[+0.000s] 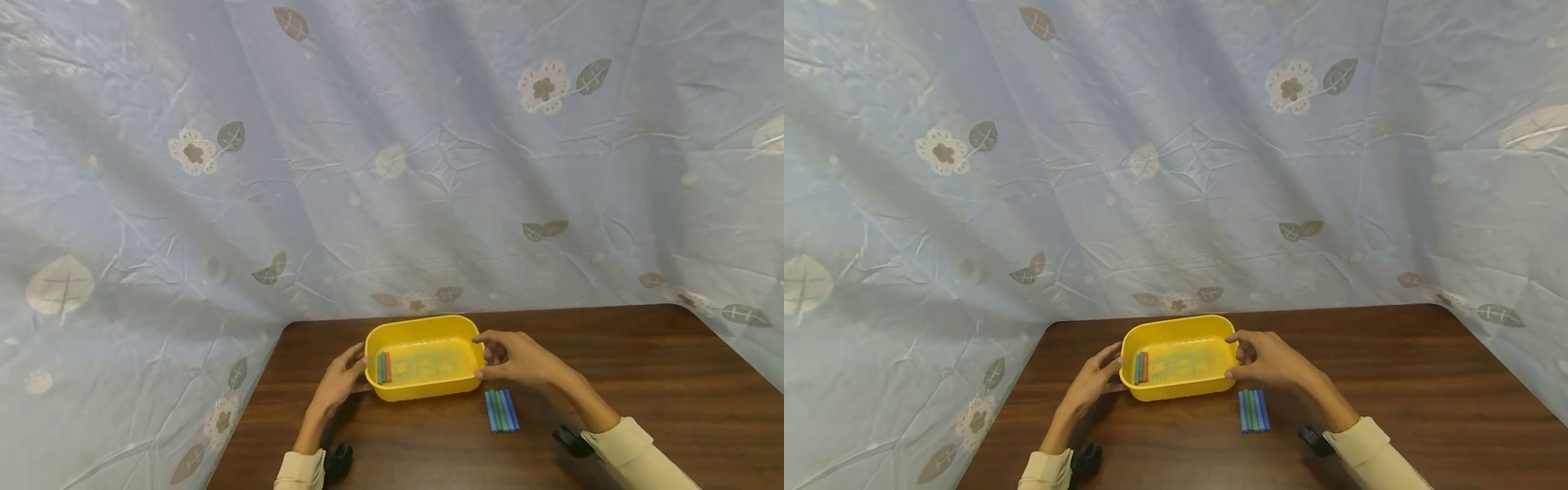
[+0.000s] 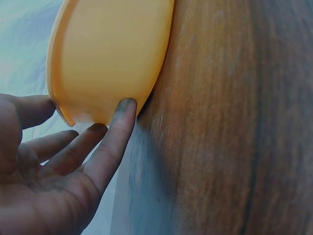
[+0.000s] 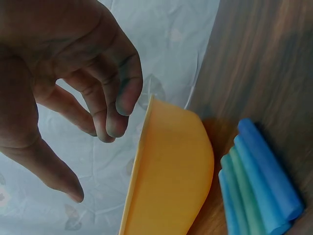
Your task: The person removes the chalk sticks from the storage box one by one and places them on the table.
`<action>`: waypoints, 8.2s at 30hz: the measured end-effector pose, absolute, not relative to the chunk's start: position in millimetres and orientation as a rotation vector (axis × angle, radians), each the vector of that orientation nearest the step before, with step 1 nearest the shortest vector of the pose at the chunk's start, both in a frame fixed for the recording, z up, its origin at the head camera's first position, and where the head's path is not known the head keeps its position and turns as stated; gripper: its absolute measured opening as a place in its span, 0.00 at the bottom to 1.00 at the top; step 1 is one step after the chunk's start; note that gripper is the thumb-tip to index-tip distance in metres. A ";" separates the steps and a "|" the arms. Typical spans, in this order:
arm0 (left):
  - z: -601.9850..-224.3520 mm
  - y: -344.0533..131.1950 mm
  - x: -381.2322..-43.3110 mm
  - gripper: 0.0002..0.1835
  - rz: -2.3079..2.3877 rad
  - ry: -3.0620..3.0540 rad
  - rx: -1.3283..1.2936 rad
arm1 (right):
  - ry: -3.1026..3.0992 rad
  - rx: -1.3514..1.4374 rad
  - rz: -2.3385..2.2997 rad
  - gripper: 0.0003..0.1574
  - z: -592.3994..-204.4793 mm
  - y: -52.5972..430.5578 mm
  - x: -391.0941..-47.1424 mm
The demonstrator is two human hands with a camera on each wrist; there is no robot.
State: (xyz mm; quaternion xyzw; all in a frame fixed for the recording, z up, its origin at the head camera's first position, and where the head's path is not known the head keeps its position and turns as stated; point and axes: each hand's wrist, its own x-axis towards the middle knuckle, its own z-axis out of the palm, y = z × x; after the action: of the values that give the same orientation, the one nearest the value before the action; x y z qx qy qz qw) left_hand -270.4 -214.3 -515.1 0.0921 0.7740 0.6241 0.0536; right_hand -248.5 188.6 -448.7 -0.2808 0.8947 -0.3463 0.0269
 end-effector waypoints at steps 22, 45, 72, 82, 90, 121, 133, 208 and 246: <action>-514.4 -213.6 -267.8 0.31 1.893 2.346 0.287 | 2.690 -0.824 -1.115 0.46 -459.8 126.6 -277.1; -513.5 -212.1 -269.5 0.32 1.889 2.347 0.302 | 2.589 -0.827 -1.181 0.47 -481.7 85.8 -295.6; -510.6 -214.9 -268.7 0.32 1.890 2.348 0.291 | 2.596 -0.797 -1.015 0.50 -496.4 51.6 -313.3; -511.6 -214.1 -273.5 0.32 1.887 2.359 0.296 | 2.586 -0.820 -1.028 0.50 -501.3 44.5 -321.0; -515.1 -213.2 -270.7 0.32 1.882 2.342 0.285 | 2.586 -0.851 -0.985 0.49 -506.5 32.8 -324.4; -513.5 -213.0 -269.3 0.32 1.892 2.310 0.302 | 2.589 -0.829 -0.939 0.40 -507.5 16.6 -329.5; -513.7 -213.8 -267.3 0.33 1.893 2.312 0.304 | 2.607 -0.797 -0.971 0.46 -497.9 25.1 -325.0; -511.2 -212.1 -266.4 0.33 1.903 2.325 0.274 | 2.737 -0.886 -1.163 0.50 -457.8 179.0 -252.0; -512.9 -212.0 -268.7 0.32 1.901 2.319 0.291 | 2.651 -0.875 -1.206 0.47 -486.2 234.6 -215.7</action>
State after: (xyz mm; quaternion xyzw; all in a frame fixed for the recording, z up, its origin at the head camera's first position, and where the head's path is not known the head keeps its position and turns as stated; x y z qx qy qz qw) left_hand -268.7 -212.0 -512.9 0.0963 0.7681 0.6298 0.0643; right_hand -215.7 234.6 -486.2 -0.2873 0.8706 -0.3962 0.0504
